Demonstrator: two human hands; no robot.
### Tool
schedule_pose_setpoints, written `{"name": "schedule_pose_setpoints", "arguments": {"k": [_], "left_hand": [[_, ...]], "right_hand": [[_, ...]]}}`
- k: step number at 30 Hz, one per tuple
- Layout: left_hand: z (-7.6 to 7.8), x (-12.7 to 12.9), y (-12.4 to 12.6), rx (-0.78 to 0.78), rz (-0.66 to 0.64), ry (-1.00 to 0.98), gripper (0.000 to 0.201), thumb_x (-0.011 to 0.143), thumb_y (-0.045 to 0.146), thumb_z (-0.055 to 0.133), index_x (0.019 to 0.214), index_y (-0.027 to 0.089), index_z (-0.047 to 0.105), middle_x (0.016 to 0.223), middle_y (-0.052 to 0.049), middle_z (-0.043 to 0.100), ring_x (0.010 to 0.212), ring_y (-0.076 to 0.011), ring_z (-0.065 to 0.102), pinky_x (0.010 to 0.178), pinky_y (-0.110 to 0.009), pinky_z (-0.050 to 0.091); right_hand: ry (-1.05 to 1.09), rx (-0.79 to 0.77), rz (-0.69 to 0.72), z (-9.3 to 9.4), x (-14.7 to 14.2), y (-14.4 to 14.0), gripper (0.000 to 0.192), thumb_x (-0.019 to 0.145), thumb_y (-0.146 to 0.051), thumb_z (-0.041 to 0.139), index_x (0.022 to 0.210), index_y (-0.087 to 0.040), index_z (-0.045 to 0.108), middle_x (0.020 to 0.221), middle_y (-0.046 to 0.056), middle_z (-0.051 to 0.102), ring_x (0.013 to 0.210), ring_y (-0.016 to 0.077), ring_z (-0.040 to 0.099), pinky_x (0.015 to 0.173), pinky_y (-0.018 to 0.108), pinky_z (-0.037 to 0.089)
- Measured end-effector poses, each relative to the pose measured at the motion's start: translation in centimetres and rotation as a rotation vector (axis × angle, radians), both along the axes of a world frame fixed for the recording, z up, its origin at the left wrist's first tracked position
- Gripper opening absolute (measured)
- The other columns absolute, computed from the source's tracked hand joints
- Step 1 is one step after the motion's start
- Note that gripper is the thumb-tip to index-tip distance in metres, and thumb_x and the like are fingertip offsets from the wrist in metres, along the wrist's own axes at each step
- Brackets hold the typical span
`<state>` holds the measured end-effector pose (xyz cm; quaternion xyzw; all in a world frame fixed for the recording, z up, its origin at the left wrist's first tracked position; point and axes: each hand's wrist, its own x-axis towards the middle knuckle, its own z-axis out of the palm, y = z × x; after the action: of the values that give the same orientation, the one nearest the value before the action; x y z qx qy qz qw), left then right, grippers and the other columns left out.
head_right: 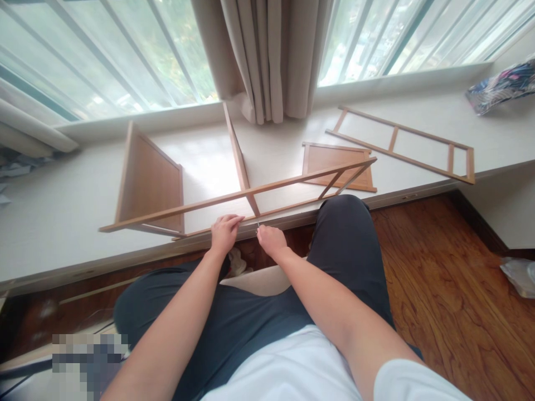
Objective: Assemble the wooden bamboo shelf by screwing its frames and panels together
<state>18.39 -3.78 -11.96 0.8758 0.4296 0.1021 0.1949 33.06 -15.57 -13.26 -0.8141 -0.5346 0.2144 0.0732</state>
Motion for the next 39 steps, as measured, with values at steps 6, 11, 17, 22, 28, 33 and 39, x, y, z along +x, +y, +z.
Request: {"name": "schedule_pose_setpoints", "arguments": {"k": [6,11,17,22,28,33,39], "left_hand": [[-0.1,0.0,0.0,-0.002,0.002,-0.003,0.031,0.099,0.029,0.049,0.115,0.034,0.075,0.124,-0.003,0.071,0.118,-0.0249,0.056,0.095,-0.041,0.040],[-0.2,-0.1,0.1,0.005,0.004,-0.003,0.031,0.099,0.028,0.050,0.116,0.035,0.075,0.125,-0.003,0.071,0.119,-0.0253,0.056,0.096,-0.042,0.039],[-0.6,-0.2,0.2,0.007,0.007,-0.021,0.030,0.098,0.028,0.052,0.115,0.036,0.076,0.123,-0.002,0.072,0.117,-0.0245,0.057,0.096,-0.041,0.040],[-0.7,-0.2,0.2,0.003,0.010,-0.036,0.030,0.098,0.028,0.053,0.114,0.037,0.076,0.122,-0.001,0.072,0.117,-0.0245,0.057,0.096,-0.041,0.040],[-0.8,-0.2,0.2,0.023,0.003,-0.051,0.029,0.097,0.028,0.054,0.114,0.036,0.076,0.121,0.000,0.072,0.115,-0.0239,0.057,0.093,-0.040,0.041],[-1.0,-0.3,0.3,0.013,0.007,-0.042,0.030,0.098,0.027,0.053,0.115,0.037,0.076,0.122,-0.001,0.072,0.116,-0.0244,0.057,0.094,-0.040,0.040],[-1.3,-0.3,0.3,0.014,0.009,-0.044,0.031,0.098,0.027,0.053,0.115,0.037,0.076,0.122,-0.001,0.072,0.117,-0.0249,0.056,0.095,-0.041,0.040]], "right_hand": [[0.149,0.047,-0.123,-0.6,0.4,-0.1,0.033,0.105,-0.031,0.039,0.090,-0.016,0.064,0.091,0.015,0.074,0.085,0.0237,0.069,0.077,0.029,0.041],[0.316,0.163,-0.234,-1.4,0.9,-0.4,0.036,0.102,-0.034,0.043,0.071,-0.019,0.056,0.073,0.006,0.067,0.071,0.0177,0.060,0.068,0.027,0.036],[0.640,0.276,-0.394,-2.9,0.1,-0.5,0.039,0.098,-0.041,0.039,0.064,-0.021,0.046,0.058,-0.001,0.052,0.052,0.0122,0.050,0.053,0.024,0.036],[0.925,0.314,-0.521,-3.6,-0.7,-0.4,0.037,0.092,-0.049,0.041,0.066,-0.023,0.044,0.052,-0.006,0.045,0.037,0.0097,0.044,0.039,0.023,0.035],[1.134,0.377,-0.611,-3.5,-1.0,-0.2,0.039,0.085,-0.052,0.056,0.062,-0.022,0.046,0.047,-0.007,0.044,0.033,0.0073,0.040,0.034,0.021,0.032],[1.272,0.432,-0.665,-3.4,-2.2,0.2,0.040,0.084,-0.053,0.059,0.063,-0.022,0.047,0.046,-0.007,0.043,0.033,0.0069,0.038,0.034,0.021,0.033],[1.410,0.519,-0.764,-3.4,-3.0,0.5,0.038,0.086,-0.052,0.058,0.067,-0.022,0.046,0.049,-0.007,0.046,0.039,0.0061,0.036,0.041,0.021,0.038]]}}
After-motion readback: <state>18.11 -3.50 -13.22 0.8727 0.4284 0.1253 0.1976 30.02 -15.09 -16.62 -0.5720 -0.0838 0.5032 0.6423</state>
